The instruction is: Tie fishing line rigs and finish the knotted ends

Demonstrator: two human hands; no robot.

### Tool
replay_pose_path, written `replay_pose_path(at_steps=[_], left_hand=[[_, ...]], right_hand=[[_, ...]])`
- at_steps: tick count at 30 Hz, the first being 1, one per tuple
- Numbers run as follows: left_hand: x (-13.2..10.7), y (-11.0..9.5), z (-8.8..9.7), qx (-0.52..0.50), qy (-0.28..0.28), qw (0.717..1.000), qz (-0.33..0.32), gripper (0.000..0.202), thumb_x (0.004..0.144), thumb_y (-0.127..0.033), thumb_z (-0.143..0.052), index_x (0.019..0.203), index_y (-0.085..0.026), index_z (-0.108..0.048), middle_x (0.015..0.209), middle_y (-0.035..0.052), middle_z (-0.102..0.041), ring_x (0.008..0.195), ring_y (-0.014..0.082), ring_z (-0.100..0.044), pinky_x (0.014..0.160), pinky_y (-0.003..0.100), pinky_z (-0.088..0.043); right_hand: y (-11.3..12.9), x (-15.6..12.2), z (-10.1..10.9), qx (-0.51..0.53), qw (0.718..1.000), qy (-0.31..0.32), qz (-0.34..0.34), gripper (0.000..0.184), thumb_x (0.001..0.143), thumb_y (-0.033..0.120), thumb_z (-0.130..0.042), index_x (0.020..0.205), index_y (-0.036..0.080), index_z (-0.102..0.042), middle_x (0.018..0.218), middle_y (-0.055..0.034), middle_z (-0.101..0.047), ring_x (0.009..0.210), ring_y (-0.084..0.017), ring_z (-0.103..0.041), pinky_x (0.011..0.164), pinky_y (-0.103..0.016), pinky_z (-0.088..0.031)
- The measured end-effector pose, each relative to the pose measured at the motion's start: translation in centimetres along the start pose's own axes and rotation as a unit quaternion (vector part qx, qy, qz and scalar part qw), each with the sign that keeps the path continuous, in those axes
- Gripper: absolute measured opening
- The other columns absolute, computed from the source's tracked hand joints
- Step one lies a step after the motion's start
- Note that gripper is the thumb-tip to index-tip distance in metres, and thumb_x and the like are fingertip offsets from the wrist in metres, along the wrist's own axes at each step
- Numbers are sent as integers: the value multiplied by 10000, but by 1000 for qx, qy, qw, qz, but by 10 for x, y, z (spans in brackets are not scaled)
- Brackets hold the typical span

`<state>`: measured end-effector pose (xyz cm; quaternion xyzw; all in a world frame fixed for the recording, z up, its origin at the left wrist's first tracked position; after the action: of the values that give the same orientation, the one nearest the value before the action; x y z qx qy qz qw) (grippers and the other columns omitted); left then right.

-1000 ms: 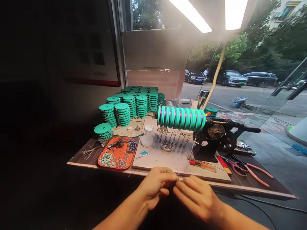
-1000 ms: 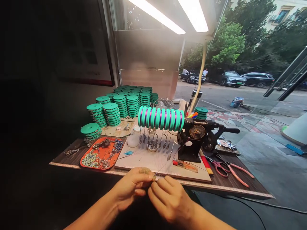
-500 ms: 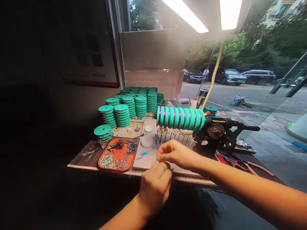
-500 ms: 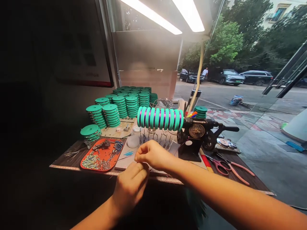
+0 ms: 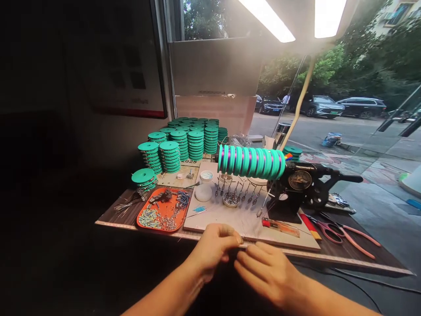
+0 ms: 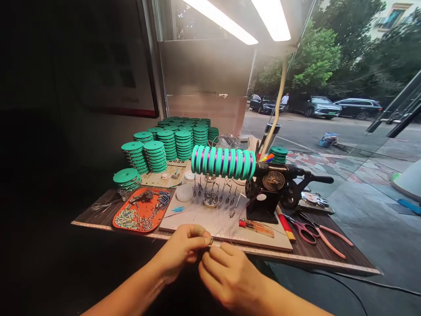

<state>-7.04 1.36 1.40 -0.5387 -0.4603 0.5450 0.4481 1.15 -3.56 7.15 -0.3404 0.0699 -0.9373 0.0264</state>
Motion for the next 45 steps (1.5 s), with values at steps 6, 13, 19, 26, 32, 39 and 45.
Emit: replay_pose_path(at_steps=[6,13,19,26,32,39,45], left_hand=[[-28,-35,4,325,-144,872,-336,169,756,-86,-454,753,-149,-611,829,100,-590,795,208,-524,707,320,-421],[-43,-47,-8,424,-154,776,-441,207,754,-50,-443,724,-160,-615,736,86,-635,689,184,-550,612,286,-441],[0,6,5,-47,-5,998,35,104,618,-231,-543,579,-170,-467,566,-37,-382,464,76,-295,388,187,-211],[-1,16,-14,-120,79,984,100,209,586,-316,-527,578,-192,-359,548,-75,-254,456,57,-183,389,174,-101],[-4,-1,1,28,-28,997,-60,111,648,-165,-569,563,-155,-498,634,3,-452,618,119,-412,524,210,-333],[-50,-41,-8,471,-224,705,-481,209,765,-11,-423,826,-110,-597,797,120,-612,725,196,-554,612,293,-486],[-54,-45,-10,501,-231,647,-526,221,729,16,-460,847,-95,-610,842,131,-652,727,211,-573,632,311,-495]], right_hand=[[-72,17,-3,361,862,17,-355,145,786,203,-522,670,148,-590,605,1,-585,568,-106,-486,541,-220,-379],[-103,34,-48,476,736,108,-470,110,657,172,-565,559,136,-532,487,38,-491,433,-81,-414,430,-213,-343],[-56,17,21,123,973,-21,-194,160,811,100,-451,770,124,-604,653,-44,-601,563,-130,-497,515,-258,-371],[0,-3,3,-86,995,8,45,256,809,55,-392,729,68,-635,572,-56,-584,491,-162,-465,442,-308,-311],[-12,-1,-7,119,989,40,-79,367,844,65,-296,621,118,-581,571,-60,-569,559,-149,-462,497,-262,-369],[-96,17,-27,454,750,101,-471,104,677,192,-558,587,143,-543,567,15,-531,554,-103,-465,569,-232,-374],[-110,36,-63,475,710,167,-493,78,618,135,-555,541,132,-541,444,60,-445,387,-55,-319,418,-203,-300]])
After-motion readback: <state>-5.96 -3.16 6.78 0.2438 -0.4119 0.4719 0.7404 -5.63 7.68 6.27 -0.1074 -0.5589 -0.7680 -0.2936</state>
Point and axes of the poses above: each hand's wrist, its own x-axis towards the middle knuckle, its own z-axis out of the back of the hand, y = z × x, the point moved 8 cm from there along x, towards the middle knuckle
